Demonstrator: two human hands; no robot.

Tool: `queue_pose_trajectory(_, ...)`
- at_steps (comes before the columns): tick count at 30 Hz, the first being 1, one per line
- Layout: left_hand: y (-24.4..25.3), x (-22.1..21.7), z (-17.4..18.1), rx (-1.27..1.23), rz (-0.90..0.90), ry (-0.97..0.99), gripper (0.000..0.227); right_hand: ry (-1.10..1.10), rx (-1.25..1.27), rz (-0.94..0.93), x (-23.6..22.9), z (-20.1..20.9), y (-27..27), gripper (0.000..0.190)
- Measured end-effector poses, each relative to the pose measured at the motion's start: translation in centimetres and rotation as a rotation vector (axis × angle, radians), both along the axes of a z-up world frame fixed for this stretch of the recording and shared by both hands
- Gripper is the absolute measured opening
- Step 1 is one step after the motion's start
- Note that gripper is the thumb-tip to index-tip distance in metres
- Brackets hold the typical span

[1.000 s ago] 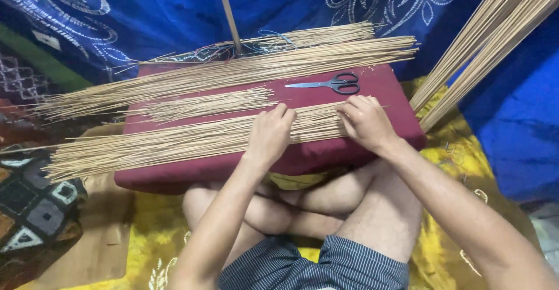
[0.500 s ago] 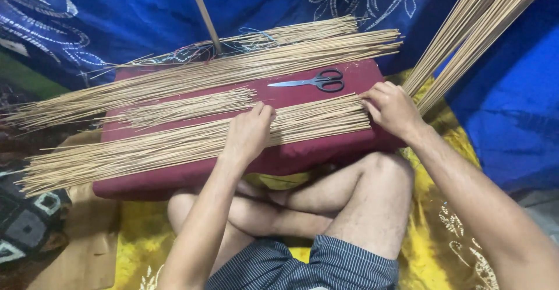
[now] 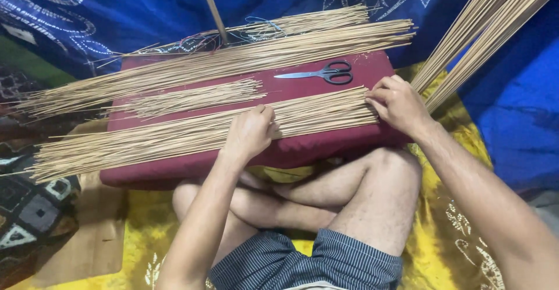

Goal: Sorting, aligning, and trimming thin wooden sticks on a small table while sitting on the floor.

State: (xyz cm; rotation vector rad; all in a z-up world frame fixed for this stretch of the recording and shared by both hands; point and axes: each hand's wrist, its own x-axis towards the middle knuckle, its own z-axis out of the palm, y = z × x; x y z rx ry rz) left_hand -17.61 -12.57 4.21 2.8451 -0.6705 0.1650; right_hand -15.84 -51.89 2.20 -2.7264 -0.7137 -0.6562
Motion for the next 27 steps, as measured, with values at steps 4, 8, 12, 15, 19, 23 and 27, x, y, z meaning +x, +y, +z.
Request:
queue_pose_trajectory(4, -0.1, 0.0, 0.2, 0.0, -0.011, 0.016, 0.018, -0.013, 0.002, 0.01, 0.5, -0.6, -0.4, 0.007)
queue_pose_trajectory(8, -0.2, 0.0, 0.2, 0.005, -0.007, 0.023, 0.018, 0.004, -0.016, 0.03, 0.3, -0.2, -0.4, 0.005)
queue_pose_trajectory(12, -0.1, 0.0, 0.2, -0.002, -0.008, 0.036, 0.018, 0.0, -0.025, 0.026, 0.1, 0.1, 0.1, 0.003)
queue_pose_trajectory(15, 0.0, 0.1, 0.1, -0.004, -0.013, 0.032, 0.018, 0.034, -0.079, 0.014, 0.6, -0.5, 0.0, 0.006)
queue_pose_trajectory(19, 0.1, 0.0, -0.1, -0.003, -0.004, 0.025, 0.018, 0.049, -0.149, 0.005, 1.2, -1.1, -0.3, 0.008)
queue_pose_trajectory(23, 0.2, 0.1, -0.3, -0.004, -0.002, 0.01, 0.018, 0.09, -0.205, 0.016, 1.5, -1.2, -0.7, 0.01)
queue_pose_trajectory(27, 0.2, -0.3, -0.3, -0.005, -0.009, -0.012, 0.019, 0.083, -0.24, 0.017, 1.2, -0.9, -0.6, 0.01)
